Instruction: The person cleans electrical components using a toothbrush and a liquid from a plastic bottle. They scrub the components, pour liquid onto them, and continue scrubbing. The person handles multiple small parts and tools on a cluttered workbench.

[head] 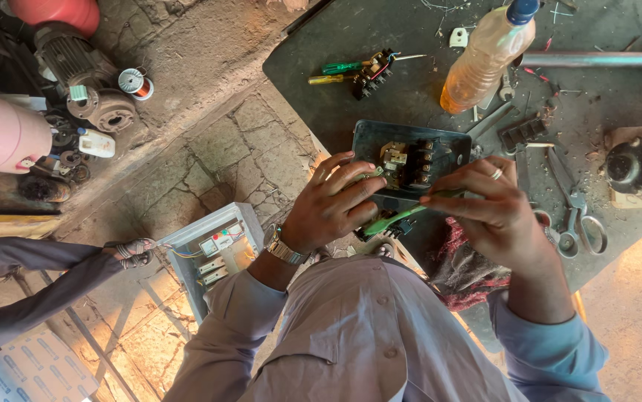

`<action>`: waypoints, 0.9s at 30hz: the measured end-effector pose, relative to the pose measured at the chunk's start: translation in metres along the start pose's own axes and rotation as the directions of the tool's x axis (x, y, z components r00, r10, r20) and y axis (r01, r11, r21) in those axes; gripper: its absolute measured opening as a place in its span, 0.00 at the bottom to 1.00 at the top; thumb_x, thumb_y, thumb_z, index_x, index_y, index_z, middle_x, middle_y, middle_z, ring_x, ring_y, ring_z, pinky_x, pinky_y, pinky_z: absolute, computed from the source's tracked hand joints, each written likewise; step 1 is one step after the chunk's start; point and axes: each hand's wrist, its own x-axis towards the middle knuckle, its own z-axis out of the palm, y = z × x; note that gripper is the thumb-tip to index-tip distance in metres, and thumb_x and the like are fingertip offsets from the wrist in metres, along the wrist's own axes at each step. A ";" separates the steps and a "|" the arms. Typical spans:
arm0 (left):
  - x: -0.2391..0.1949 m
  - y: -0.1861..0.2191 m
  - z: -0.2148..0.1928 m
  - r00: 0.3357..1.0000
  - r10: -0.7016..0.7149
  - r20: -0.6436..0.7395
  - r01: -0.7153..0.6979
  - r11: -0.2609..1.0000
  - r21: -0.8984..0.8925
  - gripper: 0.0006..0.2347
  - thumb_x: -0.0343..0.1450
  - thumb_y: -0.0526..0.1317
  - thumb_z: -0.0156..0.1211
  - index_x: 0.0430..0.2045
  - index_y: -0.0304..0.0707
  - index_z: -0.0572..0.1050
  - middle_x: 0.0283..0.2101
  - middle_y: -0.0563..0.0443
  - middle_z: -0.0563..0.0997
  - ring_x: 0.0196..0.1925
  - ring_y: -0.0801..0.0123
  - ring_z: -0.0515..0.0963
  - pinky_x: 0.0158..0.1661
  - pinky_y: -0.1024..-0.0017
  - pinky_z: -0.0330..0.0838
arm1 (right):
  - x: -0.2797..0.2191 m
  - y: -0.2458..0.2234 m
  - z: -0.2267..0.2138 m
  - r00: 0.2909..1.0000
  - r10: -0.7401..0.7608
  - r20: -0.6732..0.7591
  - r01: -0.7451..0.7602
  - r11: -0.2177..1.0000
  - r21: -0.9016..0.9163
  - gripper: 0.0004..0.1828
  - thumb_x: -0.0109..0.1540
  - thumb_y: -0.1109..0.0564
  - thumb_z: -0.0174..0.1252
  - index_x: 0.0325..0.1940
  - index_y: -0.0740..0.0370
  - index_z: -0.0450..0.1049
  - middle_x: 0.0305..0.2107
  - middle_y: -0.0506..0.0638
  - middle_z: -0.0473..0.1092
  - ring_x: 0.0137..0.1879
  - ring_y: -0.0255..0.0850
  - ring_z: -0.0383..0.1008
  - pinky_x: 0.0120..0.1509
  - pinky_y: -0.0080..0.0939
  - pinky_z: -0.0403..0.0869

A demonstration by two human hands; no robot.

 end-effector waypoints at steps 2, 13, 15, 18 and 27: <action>-0.003 0.000 -0.001 1.000 -0.014 -0.005 0.014 1.000 -0.025 0.06 0.69 0.38 0.67 0.26 0.41 0.74 0.54 0.52 0.79 0.64 0.60 0.73 0.69 0.51 0.65 | 0.006 -0.002 -0.007 1.000 0.007 -0.005 -0.007 1.000 -0.019 0.14 0.56 0.69 0.65 0.42 0.55 0.83 0.39 0.45 0.78 0.45 0.36 0.73 0.58 0.42 0.61; -0.007 0.003 0.000 0.997 -0.043 -0.057 0.040 0.998 -0.054 0.07 0.68 0.38 0.68 0.26 0.40 0.74 0.53 0.52 0.79 0.63 0.60 0.74 0.68 0.50 0.66 | -0.010 0.011 -0.010 0.998 0.044 -0.033 -0.045 0.999 -0.029 0.13 0.56 0.71 0.64 0.41 0.60 0.83 0.40 0.47 0.78 0.44 0.37 0.74 0.56 0.41 0.63; -0.007 0.003 -0.002 0.995 -0.058 -0.082 0.051 0.995 -0.084 0.06 0.68 0.38 0.68 0.27 0.39 0.75 0.52 0.51 0.79 0.63 0.58 0.73 0.68 0.50 0.66 | -0.012 0.010 -0.017 0.989 0.111 -0.093 -0.117 0.991 -0.066 0.13 0.59 0.71 0.62 0.43 0.59 0.83 0.42 0.47 0.78 0.43 0.35 0.74 0.53 0.38 0.64; -0.008 0.003 -0.004 0.995 -0.067 -0.079 0.062 0.996 -0.062 0.06 0.68 0.37 0.68 0.28 0.38 0.76 0.52 0.49 0.79 0.63 0.57 0.73 0.67 0.49 0.67 | -0.016 0.004 -0.017 0.989 0.076 -0.130 -0.071 0.997 0.040 0.12 0.60 0.71 0.63 0.42 0.57 0.82 0.42 0.46 0.78 0.45 0.35 0.75 0.49 0.34 0.68; -0.007 0.007 0.000 0.998 -0.058 -0.035 0.056 0.997 -0.051 0.05 0.67 0.35 0.67 0.27 0.37 0.75 0.51 0.50 0.79 0.63 0.56 0.73 0.68 0.50 0.68 | -0.025 0.010 -0.010 0.992 0.095 -0.082 -0.101 0.993 -0.068 0.16 0.53 0.71 0.62 0.43 0.61 0.83 0.38 0.49 0.77 0.45 0.40 0.73 0.50 0.43 0.68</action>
